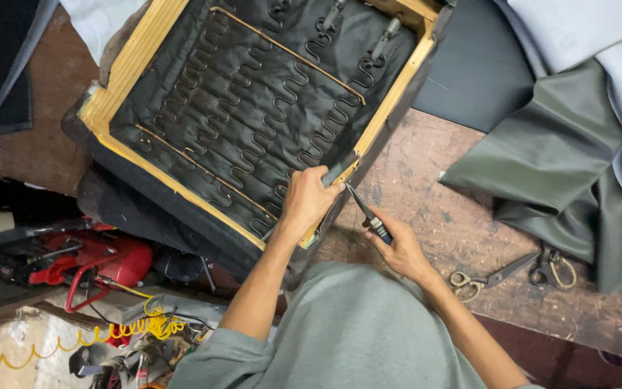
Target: The person uses a hammer and a pointed tool to secure a black fabric cover over a wooden frame with springs. They repeatedly tap the fabric along the edges and corners, adjusting the material to fit the frame.
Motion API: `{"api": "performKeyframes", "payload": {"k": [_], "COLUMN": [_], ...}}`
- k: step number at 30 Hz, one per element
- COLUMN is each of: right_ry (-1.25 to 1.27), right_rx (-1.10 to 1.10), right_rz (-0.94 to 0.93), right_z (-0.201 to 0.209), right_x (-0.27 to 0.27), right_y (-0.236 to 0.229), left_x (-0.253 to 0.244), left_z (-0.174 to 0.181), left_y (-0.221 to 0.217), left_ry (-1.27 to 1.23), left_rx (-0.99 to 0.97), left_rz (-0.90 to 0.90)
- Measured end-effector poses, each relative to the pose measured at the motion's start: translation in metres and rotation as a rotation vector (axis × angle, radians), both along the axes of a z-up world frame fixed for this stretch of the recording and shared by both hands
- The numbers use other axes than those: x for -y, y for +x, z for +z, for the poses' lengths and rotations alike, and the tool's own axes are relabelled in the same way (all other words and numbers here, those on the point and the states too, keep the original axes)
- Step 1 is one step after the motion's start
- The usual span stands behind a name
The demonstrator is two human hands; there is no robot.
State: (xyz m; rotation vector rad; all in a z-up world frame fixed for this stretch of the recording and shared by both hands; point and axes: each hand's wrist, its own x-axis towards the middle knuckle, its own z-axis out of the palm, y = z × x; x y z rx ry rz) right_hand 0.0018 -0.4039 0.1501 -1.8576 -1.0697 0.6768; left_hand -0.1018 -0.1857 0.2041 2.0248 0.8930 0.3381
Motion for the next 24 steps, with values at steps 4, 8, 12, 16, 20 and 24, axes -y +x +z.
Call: {"api": "performKeyframes", "payload": {"k": [4, 8, 12, 16, 20, 24], "right_ry": [0.033, -0.005, 0.043, 0.077, 0.119, 0.049], "right_rx": [0.010, -0.018, 0.044, 0.197, 0.307, 0.205], "right_rz": [-0.033, -0.051, -0.043, -0.087, -0.040, -0.015], "right_z": [-0.007, -0.016, -0.026, -0.034, -0.038, -0.033], "right_x": [0.000, 0.001, 0.001, -0.007, -0.022, -0.023], "right_y": [-0.001, 0.002, 0.002, 0.004, 0.013, 0.017], "left_x": [-0.003, -0.004, -0.003, -0.003, 0.001, 0.003], "left_z": [0.003, 0.007, 0.005, 0.001, 0.001, 0.007], "left_y": [0.002, 0.000, -0.001, 0.002, 0.003, 0.000], "left_ry": [-0.049, -0.066, -0.102, -0.022, -0.051, -0.053], "left_rx": [0.034, 0.036, -0.006, 0.063, 0.041, 0.014], "left_rz": [0.029, 0.014, -0.007, 0.020, 0.018, 0.007]}}
